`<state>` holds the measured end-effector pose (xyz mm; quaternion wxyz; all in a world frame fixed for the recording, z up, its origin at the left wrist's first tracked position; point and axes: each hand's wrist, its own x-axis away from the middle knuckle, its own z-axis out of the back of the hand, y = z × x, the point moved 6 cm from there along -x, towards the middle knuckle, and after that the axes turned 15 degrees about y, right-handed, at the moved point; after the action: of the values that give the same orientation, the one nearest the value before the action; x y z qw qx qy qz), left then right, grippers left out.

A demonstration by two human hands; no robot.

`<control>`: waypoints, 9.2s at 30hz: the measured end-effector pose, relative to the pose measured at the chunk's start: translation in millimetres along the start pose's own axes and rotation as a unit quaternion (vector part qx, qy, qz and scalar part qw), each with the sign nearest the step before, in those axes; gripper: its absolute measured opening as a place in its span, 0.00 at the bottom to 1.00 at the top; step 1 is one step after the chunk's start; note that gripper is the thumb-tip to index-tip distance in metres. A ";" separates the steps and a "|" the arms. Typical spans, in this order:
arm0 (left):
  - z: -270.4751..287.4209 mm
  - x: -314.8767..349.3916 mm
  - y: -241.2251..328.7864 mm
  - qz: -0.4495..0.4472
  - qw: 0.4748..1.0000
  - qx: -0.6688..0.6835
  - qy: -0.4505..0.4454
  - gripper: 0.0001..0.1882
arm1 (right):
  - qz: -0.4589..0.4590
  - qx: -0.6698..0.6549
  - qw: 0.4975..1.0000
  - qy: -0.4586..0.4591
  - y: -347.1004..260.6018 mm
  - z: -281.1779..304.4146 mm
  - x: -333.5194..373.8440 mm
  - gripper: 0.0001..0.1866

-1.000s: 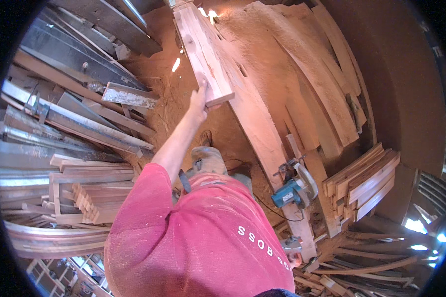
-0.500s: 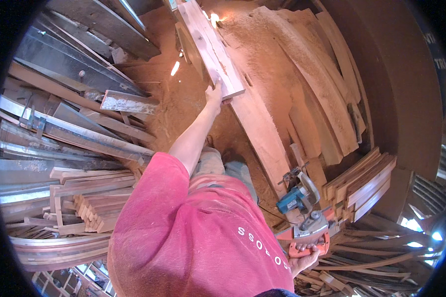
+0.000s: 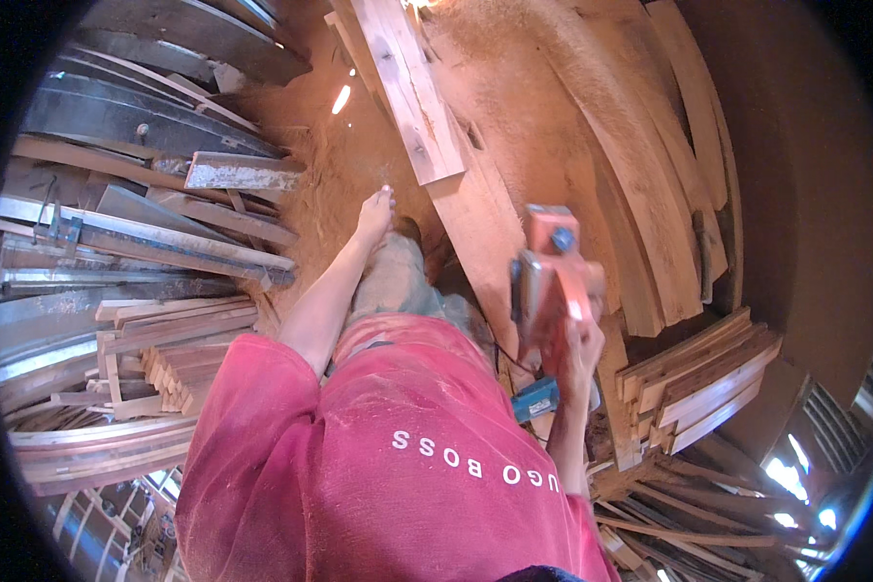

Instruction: The person cuts a wooden plank with a circular saw and then shapes the edge of the plank using a power planer.

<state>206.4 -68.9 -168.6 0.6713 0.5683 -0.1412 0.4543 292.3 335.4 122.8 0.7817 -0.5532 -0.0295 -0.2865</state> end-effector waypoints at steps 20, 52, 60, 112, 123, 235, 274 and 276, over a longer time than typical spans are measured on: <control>-27.7 12.6 84.0 -0.058 0.997 0.054 0.019 0.19 | 0.034 0.037 0.976 -0.211 35.9 -173.9 -118.6 0.24; -21.7 -7.5 57.2 -0.003 0.990 0.103 -0.092 0.22 | 0.076 0.104 0.964 -0.234 -24.6 -256.1 -168.0 0.22; -16.8 -2.3 67.5 0.057 0.997 0.043 -0.030 0.21 | 0.046 0.069 0.970 -0.230 17.6 -209.0 -140.2 0.24; -16.3 -29.2 64.4 0.023 0.991 0.094 -0.094 0.16 | 0.248 0.014 0.956 -0.158 -185.6 -508.4 -346.7 0.28; -20.1 -20.3 55.2 0.080 0.977 0.188 -0.056 0.17 | 0.103 0.075 0.969 -0.210 -38.7 -269.6 -178.8 0.22; 11.5 -19.3 -11.9 -0.188 0.938 -0.252 -0.149 0.11 | 0.105 0.010 0.973 -0.207 -86.4 -421.5 -185.4 0.23; 92.0 -9.3 -43.1 -0.233 0.941 -0.237 -0.066 0.07 | 0.036 0.022 0.975 -0.220 38.1 -238.9 -48.8 0.26; 87.7 -9.4 -44.5 -0.217 0.937 -0.270 -0.038 0.07 | 0.045 0.043 0.973 -0.223 37.7 -239.1 -48.0 0.25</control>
<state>264.2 -148.7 -176.0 0.8758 0.3996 -0.1569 0.2208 205.7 153.0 -18.9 0.7907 -0.5695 -0.1904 -0.1189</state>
